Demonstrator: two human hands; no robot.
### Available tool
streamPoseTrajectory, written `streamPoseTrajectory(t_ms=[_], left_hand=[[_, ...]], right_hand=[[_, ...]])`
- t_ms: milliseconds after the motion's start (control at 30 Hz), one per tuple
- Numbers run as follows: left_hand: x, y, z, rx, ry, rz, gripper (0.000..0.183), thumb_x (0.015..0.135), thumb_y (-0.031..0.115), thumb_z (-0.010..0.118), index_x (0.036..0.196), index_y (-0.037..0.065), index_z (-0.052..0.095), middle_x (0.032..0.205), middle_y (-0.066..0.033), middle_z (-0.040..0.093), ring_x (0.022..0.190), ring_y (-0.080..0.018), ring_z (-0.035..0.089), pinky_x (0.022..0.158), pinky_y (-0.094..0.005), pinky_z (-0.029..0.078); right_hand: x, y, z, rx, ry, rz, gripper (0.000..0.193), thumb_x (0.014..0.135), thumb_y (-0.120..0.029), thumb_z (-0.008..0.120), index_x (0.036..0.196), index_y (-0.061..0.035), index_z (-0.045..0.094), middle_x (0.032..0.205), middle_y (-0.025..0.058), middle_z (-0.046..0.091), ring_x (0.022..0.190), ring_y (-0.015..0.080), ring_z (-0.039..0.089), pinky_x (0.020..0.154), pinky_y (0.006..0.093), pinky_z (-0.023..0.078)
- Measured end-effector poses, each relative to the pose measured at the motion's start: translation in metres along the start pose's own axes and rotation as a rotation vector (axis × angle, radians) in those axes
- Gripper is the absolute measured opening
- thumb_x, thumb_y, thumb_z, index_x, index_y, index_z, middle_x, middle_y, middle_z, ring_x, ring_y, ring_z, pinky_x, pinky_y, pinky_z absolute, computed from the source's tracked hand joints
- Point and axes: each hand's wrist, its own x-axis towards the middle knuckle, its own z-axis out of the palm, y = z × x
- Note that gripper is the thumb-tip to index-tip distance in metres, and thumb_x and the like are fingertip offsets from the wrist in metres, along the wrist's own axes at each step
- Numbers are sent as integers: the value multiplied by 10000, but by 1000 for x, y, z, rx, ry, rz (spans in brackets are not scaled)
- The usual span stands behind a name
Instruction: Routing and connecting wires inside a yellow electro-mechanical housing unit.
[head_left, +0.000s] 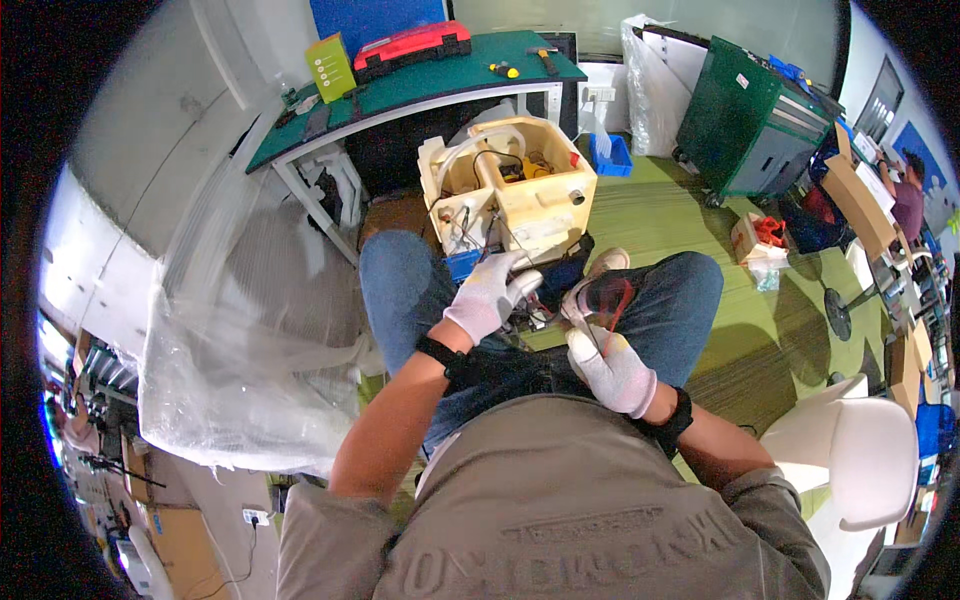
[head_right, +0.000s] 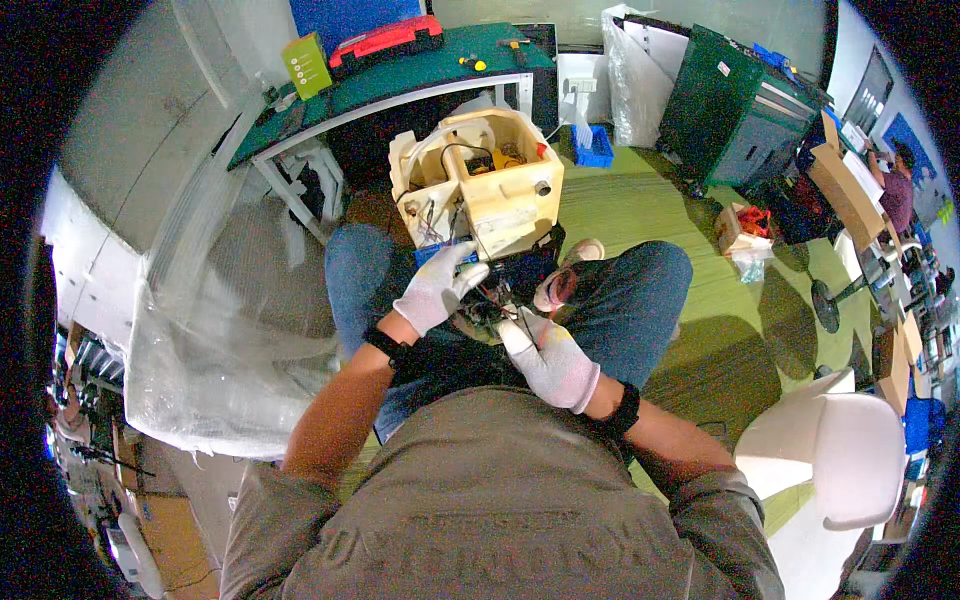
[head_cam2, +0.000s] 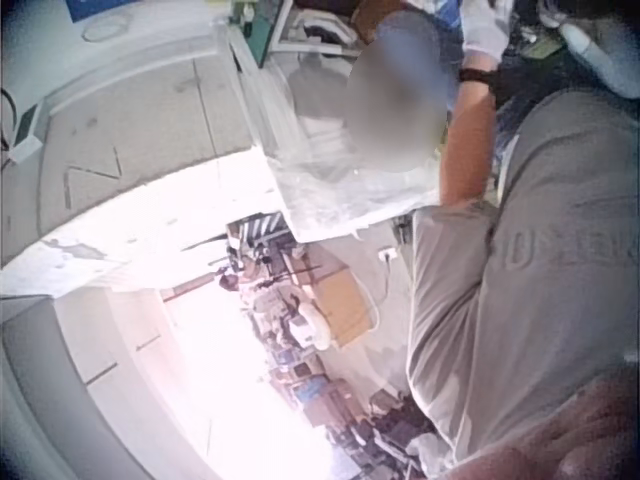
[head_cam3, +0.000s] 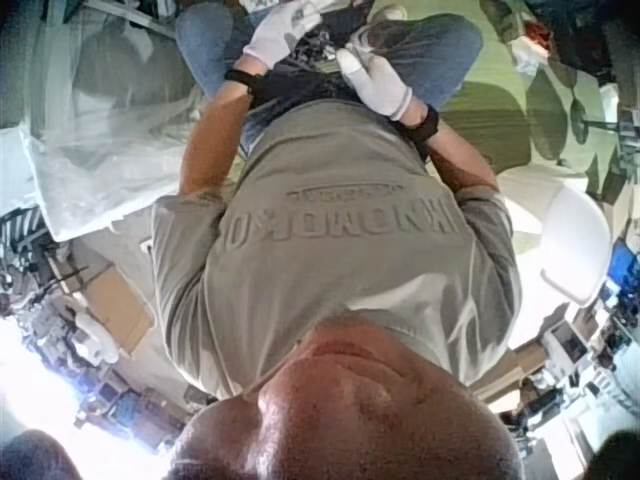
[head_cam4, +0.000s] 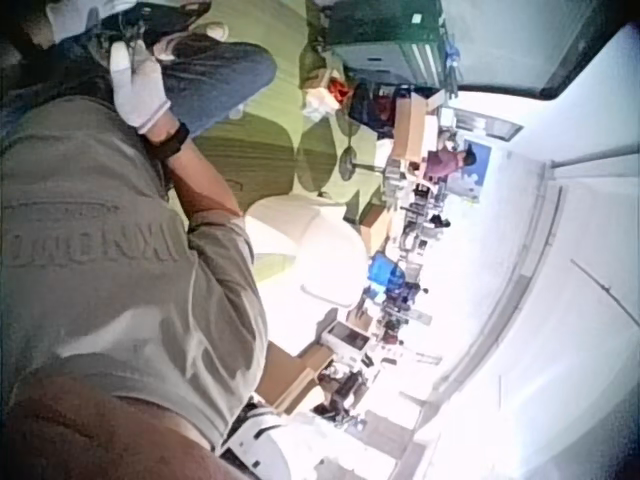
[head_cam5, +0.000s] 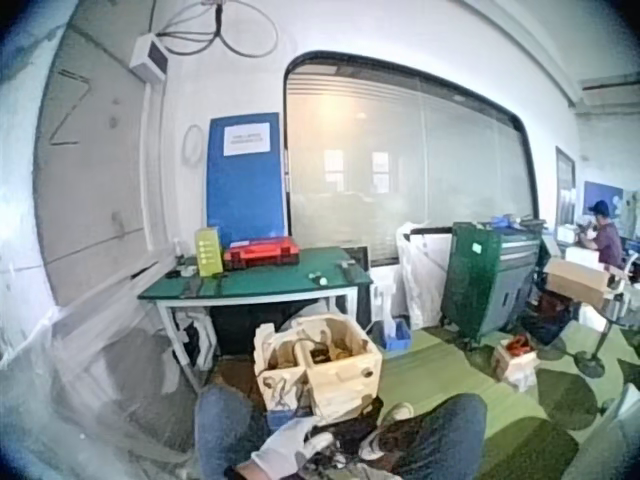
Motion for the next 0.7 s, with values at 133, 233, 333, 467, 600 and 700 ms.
streamPoseTrajectory(t_ms=[133,233,333,467,600,700], left_hand=[[12,-2,22,-33,15,-69,349,928,252,557,1154,-9,607,1070,-275,635,1041,-431,583,921,-446,465],[14,-15,41,-10,-8,-97,323,939,247,509,1110,-1,625,1017,-265,646,994,-428,596,888,-452,477],[11,-20,57,-32,78,-99,328,942,281,507,1064,4,633,995,-248,653,960,-422,601,864,-450,484],[7,-1,50,-79,-115,-105,386,967,368,493,1028,21,651,976,-236,651,945,-425,599,846,-448,482],[11,-3,44,-25,-207,-170,452,968,423,463,974,20,666,918,-249,661,903,-442,617,814,-479,483],[11,-1,43,29,-232,-255,533,953,496,469,853,2,642,858,-255,641,866,-443,603,775,-481,469]], right_hand=[[-9,24,4,96,50,223,438,1026,-376,466,1182,24,557,744,0,508,673,117,431,613,299,404],[-8,25,4,143,52,266,430,1024,-363,478,1199,22,559,746,-9,502,676,111,418,614,288,403],[-6,17,5,146,68,250,414,1024,-337,480,1204,26,561,840,42,568,768,147,484,719,314,445],[-7,18,7,103,70,172,382,1022,-292,478,1189,38,572,1034,147,644,977,221,571,910,365,447],[-5,0,2,51,25,248,395,1021,-302,462,1174,41,586,1085,222,647,1015,319,603,922,398,450],[-4,10,3,-6,-4,264,417,1021,-328,456,1168,37,594,1075,228,650,1023,342,604,917,405,455]])
